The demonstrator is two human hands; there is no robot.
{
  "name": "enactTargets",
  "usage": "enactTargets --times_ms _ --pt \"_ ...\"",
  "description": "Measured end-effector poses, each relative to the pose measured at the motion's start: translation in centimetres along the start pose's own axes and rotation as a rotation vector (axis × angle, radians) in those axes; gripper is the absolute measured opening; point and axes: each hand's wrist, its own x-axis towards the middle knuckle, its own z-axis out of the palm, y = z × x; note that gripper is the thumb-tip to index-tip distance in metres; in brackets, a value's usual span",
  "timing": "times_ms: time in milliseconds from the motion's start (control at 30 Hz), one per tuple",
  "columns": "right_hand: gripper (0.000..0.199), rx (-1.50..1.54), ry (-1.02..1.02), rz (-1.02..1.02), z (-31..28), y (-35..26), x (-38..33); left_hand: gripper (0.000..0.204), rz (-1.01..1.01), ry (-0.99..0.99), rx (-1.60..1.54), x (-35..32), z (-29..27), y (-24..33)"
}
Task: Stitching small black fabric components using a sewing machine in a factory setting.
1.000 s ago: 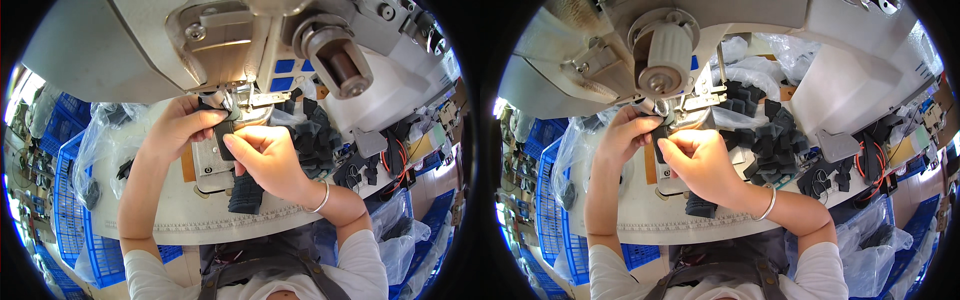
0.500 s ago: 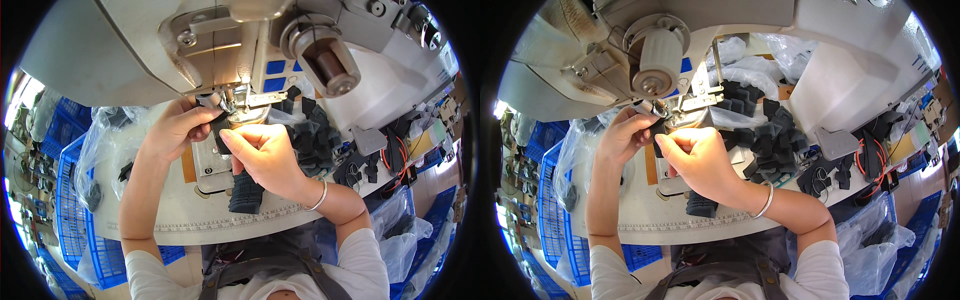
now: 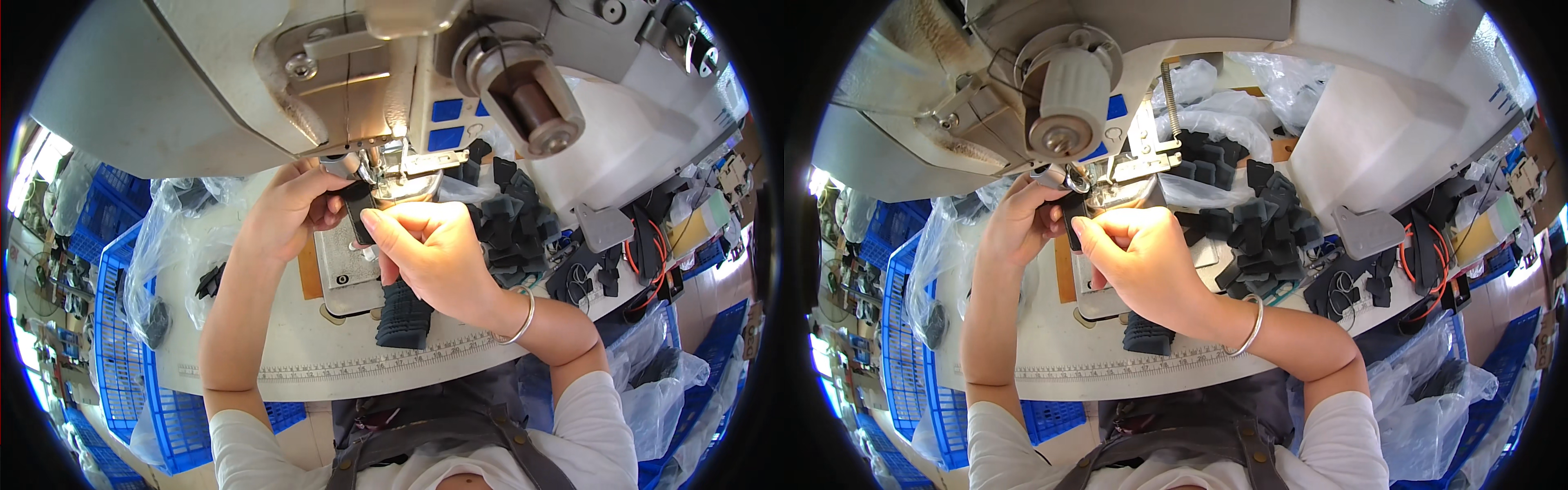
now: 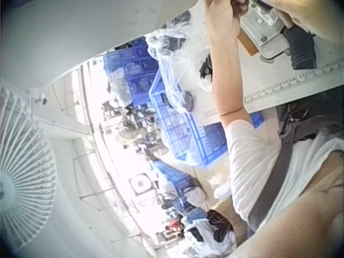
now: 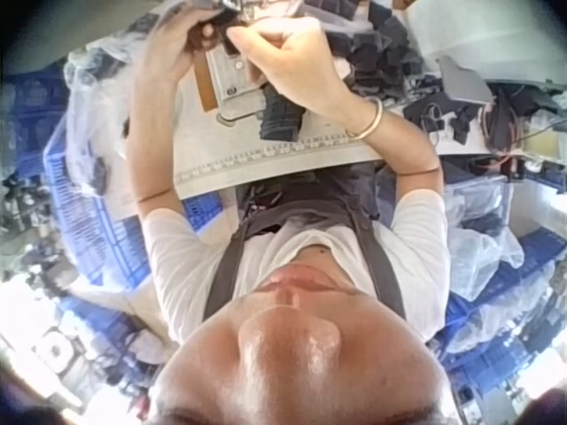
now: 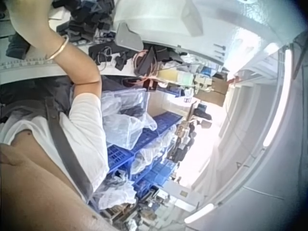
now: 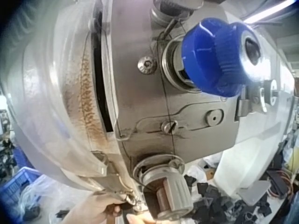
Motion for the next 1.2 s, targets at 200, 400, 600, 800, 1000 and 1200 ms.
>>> enactTargets --times_ms 200,400,600,800,1000,1200 --pt "0.040 0.008 -0.002 0.000 -0.2 0.7 0.1 0.013 0.004 0.045 -0.007 0.2 0.3 -0.3" --pt "0.034 -0.010 -0.038 0.058 -0.3 0.0 -0.2 0.011 -0.019 0.054 0.004 -0.1 0.2 0.1" --pt "0.036 -0.021 -0.018 0.004 -0.3 0.6 -0.1 0.011 -0.032 0.096 0.009 -0.2 0.9 0.5" --pt "0.034 0.017 -0.016 0.032 -0.1 0.4 -0.5 0.009 -0.058 -0.020 0.116 -0.1 -0.3 0.4" --pt "0.032 0.024 -0.019 0.023 0.0 0.7 -0.7 0.010 -0.028 -0.071 0.118 -0.1 -0.2 0.4" --pt "0.029 0.006 -0.111 0.122 -0.7 -0.6 -0.7 0.016 -0.051 0.047 0.245 -1.1 -0.5 0.5"
